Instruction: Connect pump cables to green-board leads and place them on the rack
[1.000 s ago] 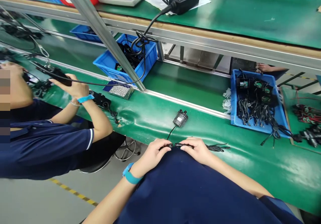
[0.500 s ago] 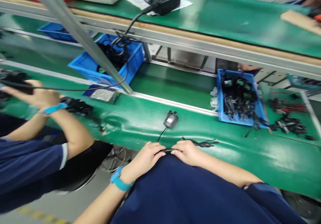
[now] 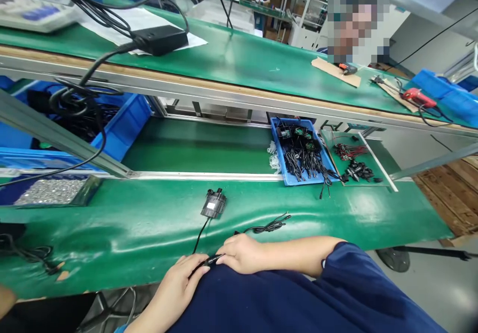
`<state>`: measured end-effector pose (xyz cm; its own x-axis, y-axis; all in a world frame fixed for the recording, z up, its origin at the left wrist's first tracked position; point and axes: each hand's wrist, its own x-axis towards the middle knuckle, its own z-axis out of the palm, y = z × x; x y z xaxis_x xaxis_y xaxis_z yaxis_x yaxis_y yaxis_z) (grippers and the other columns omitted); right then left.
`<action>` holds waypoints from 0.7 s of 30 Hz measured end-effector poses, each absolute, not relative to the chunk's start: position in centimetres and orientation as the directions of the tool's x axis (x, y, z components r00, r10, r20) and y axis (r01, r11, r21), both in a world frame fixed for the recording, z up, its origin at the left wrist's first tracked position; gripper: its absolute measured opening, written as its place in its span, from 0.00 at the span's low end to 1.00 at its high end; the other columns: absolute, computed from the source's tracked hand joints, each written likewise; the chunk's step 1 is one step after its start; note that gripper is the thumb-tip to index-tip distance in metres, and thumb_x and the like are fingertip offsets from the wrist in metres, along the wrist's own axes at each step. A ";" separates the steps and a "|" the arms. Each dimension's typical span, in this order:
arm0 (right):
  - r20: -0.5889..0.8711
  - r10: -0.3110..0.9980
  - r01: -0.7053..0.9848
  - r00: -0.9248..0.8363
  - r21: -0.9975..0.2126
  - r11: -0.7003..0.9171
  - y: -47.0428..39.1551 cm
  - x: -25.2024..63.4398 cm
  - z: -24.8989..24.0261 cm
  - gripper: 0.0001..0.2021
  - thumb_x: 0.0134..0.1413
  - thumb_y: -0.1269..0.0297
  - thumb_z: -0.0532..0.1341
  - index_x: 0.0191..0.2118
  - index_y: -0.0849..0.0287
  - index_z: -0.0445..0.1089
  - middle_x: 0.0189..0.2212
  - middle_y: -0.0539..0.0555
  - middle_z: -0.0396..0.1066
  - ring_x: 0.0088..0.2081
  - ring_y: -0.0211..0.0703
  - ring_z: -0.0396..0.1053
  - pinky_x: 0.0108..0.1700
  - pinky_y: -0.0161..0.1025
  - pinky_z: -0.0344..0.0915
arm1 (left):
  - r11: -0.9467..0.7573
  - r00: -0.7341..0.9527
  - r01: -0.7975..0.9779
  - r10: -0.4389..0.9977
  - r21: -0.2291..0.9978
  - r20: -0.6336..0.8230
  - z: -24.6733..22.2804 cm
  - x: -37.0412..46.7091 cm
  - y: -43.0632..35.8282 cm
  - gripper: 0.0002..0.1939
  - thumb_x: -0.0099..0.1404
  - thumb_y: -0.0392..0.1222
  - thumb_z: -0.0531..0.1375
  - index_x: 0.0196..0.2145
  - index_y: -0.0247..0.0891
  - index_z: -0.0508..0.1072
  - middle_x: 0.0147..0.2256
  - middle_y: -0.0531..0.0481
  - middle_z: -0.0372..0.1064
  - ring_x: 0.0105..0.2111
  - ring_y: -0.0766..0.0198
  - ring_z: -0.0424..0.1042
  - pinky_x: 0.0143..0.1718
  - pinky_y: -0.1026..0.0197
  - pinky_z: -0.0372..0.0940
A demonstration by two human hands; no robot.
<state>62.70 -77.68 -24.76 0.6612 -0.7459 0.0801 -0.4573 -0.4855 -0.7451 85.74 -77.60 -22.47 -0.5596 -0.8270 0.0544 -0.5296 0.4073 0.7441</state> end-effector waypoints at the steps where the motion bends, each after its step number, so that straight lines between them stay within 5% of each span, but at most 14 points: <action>1: 0.074 -0.746 -0.457 0.662 -0.749 -0.480 -77.7 62.7 -24.7 0.14 0.67 0.62 0.57 0.44 0.67 0.75 0.32 0.57 0.75 0.34 0.41 0.72 0.38 0.34 0.67 | 0.410 -0.556 -0.533 -0.829 0.740 0.059 -22.5 85.7 -77.6 0.13 0.72 0.49 0.54 0.39 0.43 0.77 0.35 0.55 0.77 0.33 0.65 0.76 0.36 0.65 0.70; 8: 0.011 -0.780 -0.493 0.625 -0.770 -0.406 -78.0 63.6 -25.0 0.11 0.60 0.61 0.64 0.42 0.64 0.74 0.35 0.56 0.75 0.37 0.42 0.72 0.43 0.35 0.65 | 0.384 -0.615 -0.562 -0.786 0.732 -0.060 -23.8 85.5 -77.2 0.09 0.72 0.44 0.55 0.41 0.43 0.74 0.36 0.53 0.75 0.35 0.62 0.74 0.39 0.59 0.67; 14: -0.191 -0.704 -0.442 0.684 -0.876 -0.192 -78.4 63.1 -24.5 0.18 0.68 0.57 0.54 0.28 0.62 0.70 0.24 0.50 0.67 0.27 0.36 0.63 0.32 0.34 0.56 | 0.413 -0.661 -0.608 -0.737 0.678 -0.144 -22.8 84.8 -77.1 0.07 0.73 0.39 0.54 0.39 0.39 0.72 0.36 0.51 0.71 0.37 0.60 0.68 0.44 0.56 0.62; 18: -0.208 -0.774 -0.379 0.598 -0.924 -0.045 -78.3 63.0 -24.3 0.15 0.62 0.52 0.58 0.34 0.61 0.66 0.25 0.47 0.62 0.28 0.36 0.59 0.32 0.34 0.53 | 0.433 -0.631 -0.652 -0.765 0.622 -0.129 -21.6 84.0 -77.1 0.07 0.72 0.38 0.54 0.38 0.37 0.71 0.35 0.49 0.70 0.36 0.61 0.69 0.44 0.57 0.61; 21: -0.269 -0.747 -0.383 0.608 -0.924 0.022 -78.3 63.3 -24.8 0.22 0.63 0.44 0.54 0.29 0.60 0.60 0.24 0.48 0.58 0.28 0.37 0.55 0.32 0.36 0.51 | 0.477 -0.636 -0.664 -0.765 0.576 -0.100 -21.5 83.9 -77.2 0.08 0.72 0.41 0.55 0.36 0.36 0.70 0.34 0.50 0.70 0.35 0.62 0.69 0.43 0.58 0.60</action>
<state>63.28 -78.29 -24.81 0.6083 -0.7466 -0.2694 -0.3825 0.0217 -0.9237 83.89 -77.19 -21.52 -0.6362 -0.7650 -0.1004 -0.6642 0.4767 0.5759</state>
